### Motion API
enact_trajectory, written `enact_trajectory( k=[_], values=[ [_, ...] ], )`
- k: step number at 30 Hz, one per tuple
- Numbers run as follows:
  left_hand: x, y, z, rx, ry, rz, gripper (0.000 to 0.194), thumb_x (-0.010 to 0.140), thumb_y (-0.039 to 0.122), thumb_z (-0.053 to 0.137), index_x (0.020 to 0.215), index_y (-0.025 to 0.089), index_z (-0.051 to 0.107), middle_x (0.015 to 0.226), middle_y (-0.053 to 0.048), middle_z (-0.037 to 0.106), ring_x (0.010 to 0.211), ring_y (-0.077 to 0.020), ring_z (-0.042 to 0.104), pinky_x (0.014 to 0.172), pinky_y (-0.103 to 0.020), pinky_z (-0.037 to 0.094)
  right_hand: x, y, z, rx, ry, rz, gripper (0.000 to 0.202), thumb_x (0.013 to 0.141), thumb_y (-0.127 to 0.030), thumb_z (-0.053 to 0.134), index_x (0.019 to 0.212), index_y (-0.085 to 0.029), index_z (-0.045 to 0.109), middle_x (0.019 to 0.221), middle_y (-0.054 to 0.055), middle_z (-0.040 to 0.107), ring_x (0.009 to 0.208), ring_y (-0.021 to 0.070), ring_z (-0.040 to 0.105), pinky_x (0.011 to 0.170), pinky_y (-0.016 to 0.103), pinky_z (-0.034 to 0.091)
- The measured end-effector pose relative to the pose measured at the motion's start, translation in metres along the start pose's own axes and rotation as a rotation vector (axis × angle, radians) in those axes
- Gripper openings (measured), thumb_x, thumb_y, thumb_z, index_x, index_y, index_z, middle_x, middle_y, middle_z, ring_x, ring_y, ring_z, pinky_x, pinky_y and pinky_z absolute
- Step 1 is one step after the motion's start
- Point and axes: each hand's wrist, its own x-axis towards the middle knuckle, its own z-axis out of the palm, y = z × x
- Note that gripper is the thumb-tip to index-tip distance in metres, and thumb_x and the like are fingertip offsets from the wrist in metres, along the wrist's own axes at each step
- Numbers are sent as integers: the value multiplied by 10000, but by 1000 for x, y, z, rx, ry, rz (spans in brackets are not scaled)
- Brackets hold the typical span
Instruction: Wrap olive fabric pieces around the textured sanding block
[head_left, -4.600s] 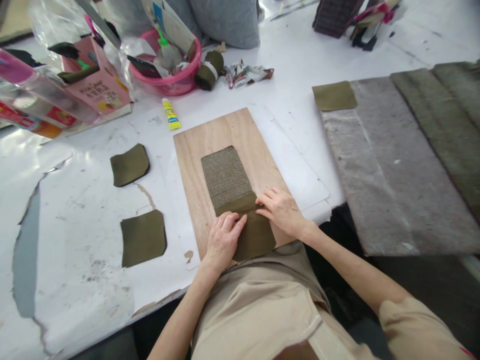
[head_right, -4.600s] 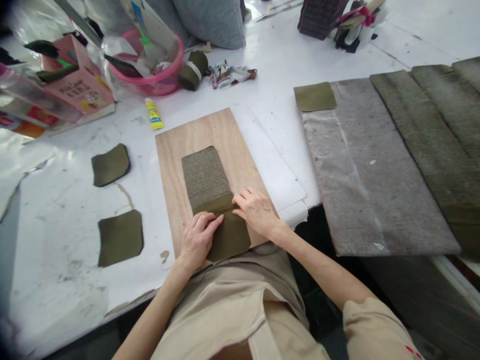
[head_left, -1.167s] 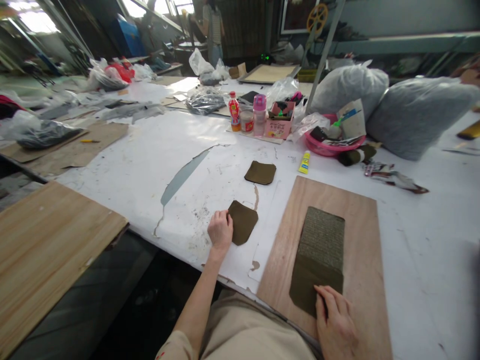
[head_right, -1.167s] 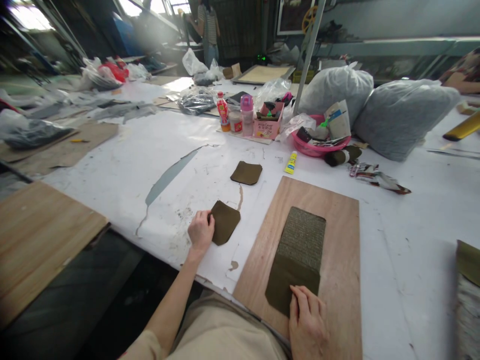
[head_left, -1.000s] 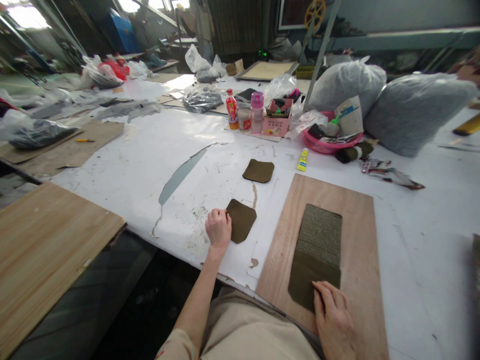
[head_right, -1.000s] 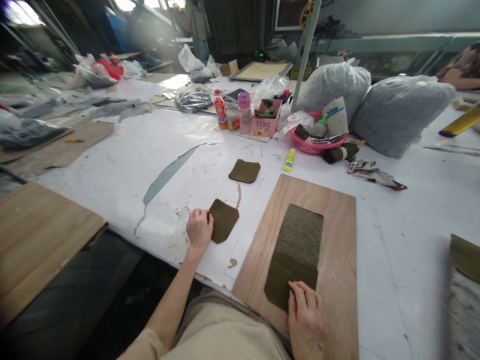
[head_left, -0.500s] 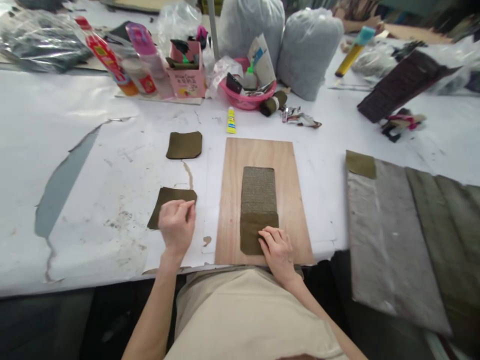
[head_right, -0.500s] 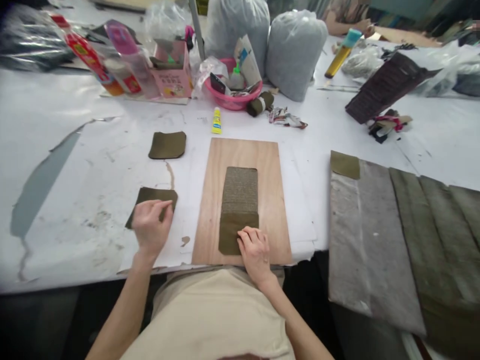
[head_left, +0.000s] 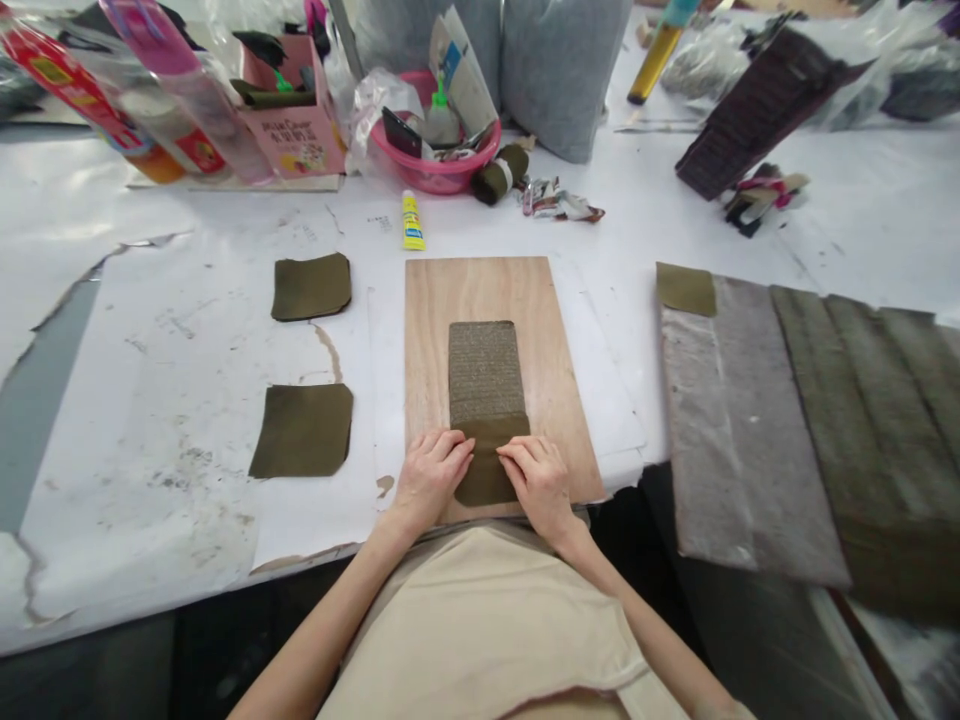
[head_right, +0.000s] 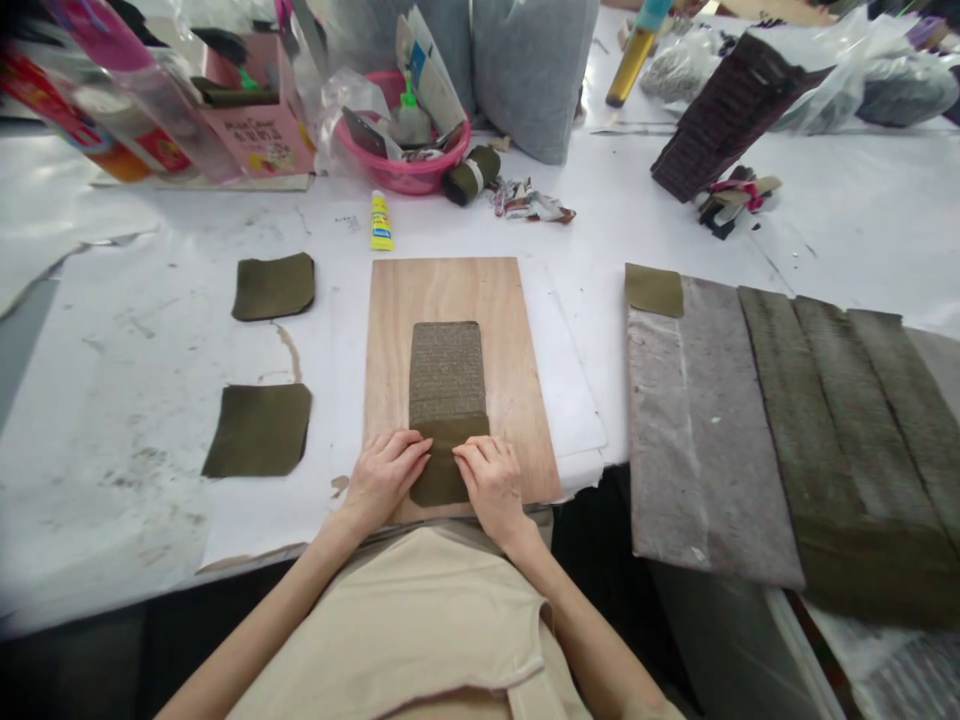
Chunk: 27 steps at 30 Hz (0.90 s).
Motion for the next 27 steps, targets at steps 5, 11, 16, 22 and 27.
enact_trajectory(
  k=[5,11,16,22,27],
  values=[
    [1,-1,-1,2,-6,-3,177,950,230,517,1057,193,653,1024,-68,662,955,-209,576,816,-358,467,16,15,-6,-10,30,62,127,956,-232,522,982,-221,646,965,59,652,943,222,577,858,377,456],
    [6,-1,-3,-30,-6,-1,151,956,214,505,982,195,652,971,-52,659,913,-193,569,790,-335,457,33,23,-9,-63,-38,58,144,913,-207,594,1054,-192,620,1042,72,618,1012,234,537,891,373,450],
    [14,-5,-7,-80,-46,-11,191,977,213,456,932,187,639,927,-53,642,868,-181,560,780,-319,470,49,21,-6,-76,-103,-52,111,907,-212,605,1015,-211,629,1017,73,617,999,247,522,870,397,445],
    [22,-10,-4,-97,-71,-56,211,992,237,418,1015,181,620,871,-43,621,818,-169,573,741,-291,480,58,23,-5,-156,-181,-85,22,889,-228,644,886,-214,627,915,46,623,924,235,521,844,397,404],
    [33,-12,-3,3,-69,-81,241,966,232,467,1168,215,598,997,-64,583,923,-196,561,786,-314,493,59,27,-5,-70,-207,-141,54,892,-172,619,857,-209,601,966,42,617,980,218,513,888,380,387]
  ],
)
